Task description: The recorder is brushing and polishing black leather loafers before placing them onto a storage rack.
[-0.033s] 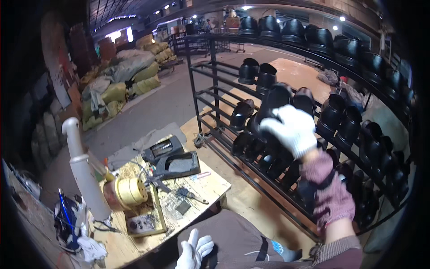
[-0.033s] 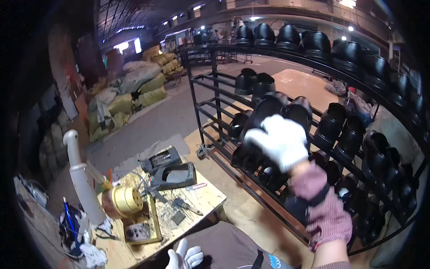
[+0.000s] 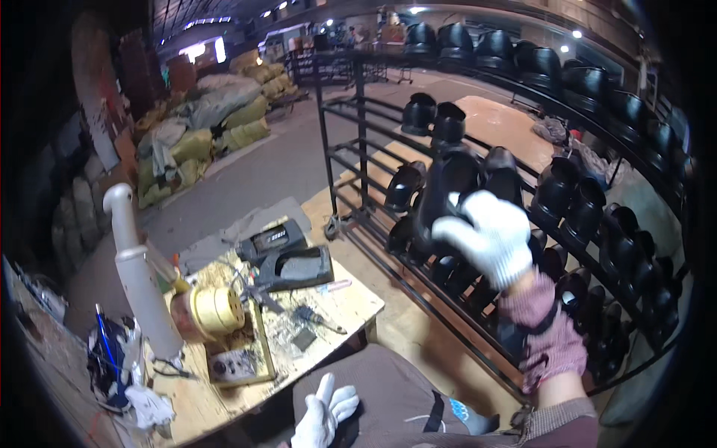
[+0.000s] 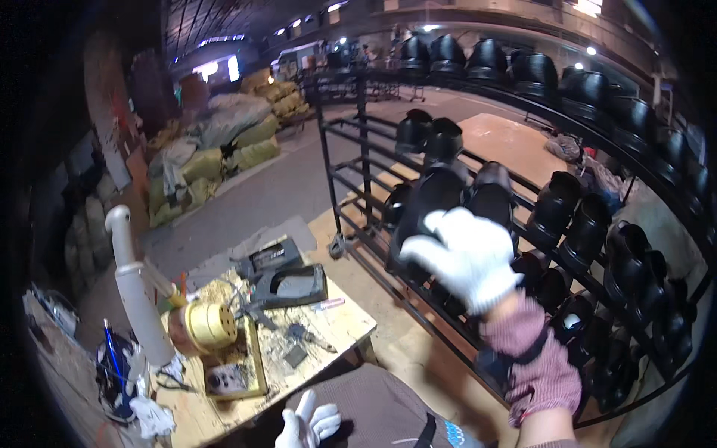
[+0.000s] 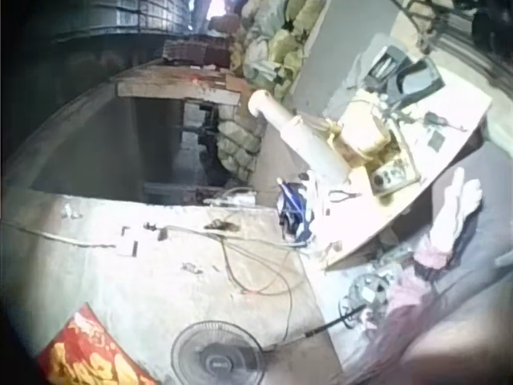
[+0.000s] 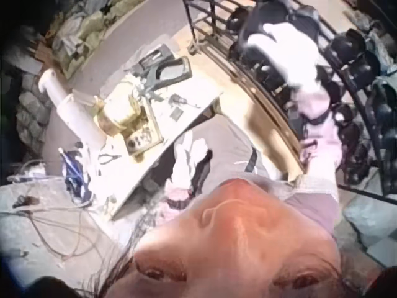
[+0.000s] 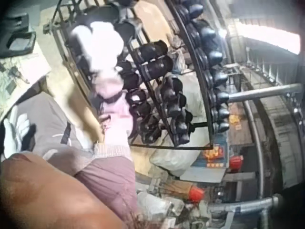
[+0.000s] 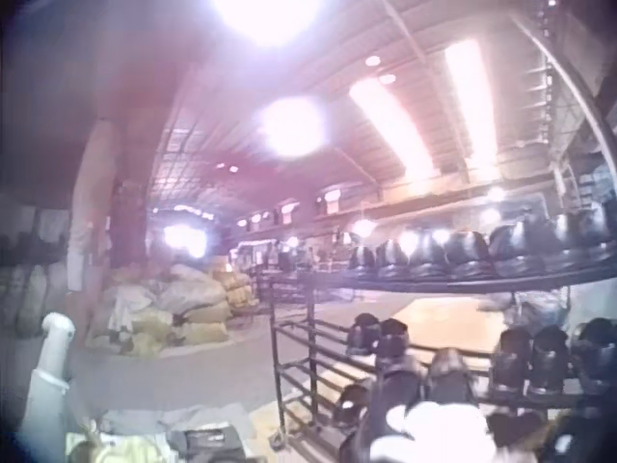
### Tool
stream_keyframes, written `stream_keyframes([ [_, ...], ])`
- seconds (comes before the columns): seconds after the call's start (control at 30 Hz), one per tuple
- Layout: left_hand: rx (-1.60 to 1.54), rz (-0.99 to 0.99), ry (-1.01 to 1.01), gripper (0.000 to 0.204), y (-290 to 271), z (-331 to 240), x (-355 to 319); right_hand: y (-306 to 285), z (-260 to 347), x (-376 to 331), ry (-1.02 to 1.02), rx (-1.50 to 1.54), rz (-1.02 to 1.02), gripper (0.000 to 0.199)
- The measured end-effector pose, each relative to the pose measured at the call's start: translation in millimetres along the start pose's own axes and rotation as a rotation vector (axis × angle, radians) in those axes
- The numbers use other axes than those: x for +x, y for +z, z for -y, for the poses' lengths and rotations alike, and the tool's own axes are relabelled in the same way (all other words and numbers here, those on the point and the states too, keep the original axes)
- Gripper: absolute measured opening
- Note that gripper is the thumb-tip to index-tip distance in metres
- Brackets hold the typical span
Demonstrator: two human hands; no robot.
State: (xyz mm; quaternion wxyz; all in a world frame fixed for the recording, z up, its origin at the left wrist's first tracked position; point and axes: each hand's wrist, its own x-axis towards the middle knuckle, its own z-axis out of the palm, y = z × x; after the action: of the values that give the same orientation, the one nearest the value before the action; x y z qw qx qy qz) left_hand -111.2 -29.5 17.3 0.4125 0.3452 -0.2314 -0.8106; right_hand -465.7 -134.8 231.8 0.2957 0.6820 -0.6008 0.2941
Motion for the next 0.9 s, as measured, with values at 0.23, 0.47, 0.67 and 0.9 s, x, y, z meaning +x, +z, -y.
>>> stream_keyframes([
  [0.23,-0.184,0.286,0.177,0.115,26.6,-4.1,-12.0,-30.3,112.3,-99.9,-0.529,0.986,0.614,0.049],
  [0.47,-0.504,-0.216,0.399,0.091,-39.0,-23.2,-56.1,36.6,172.4,-170.3,-0.475,0.859,0.504,0.037],
  [0.67,-0.381,-0.328,0.582,0.089,-77.3,-60.0,-59.2,53.2,188.3,-208.9,-0.519,0.837,0.678,0.039],
  [0.9,-0.263,-0.457,0.726,0.079,-96.2,-108.7,-47.5,64.7,176.0,-209.3,-0.29,0.842,0.527,0.045],
])
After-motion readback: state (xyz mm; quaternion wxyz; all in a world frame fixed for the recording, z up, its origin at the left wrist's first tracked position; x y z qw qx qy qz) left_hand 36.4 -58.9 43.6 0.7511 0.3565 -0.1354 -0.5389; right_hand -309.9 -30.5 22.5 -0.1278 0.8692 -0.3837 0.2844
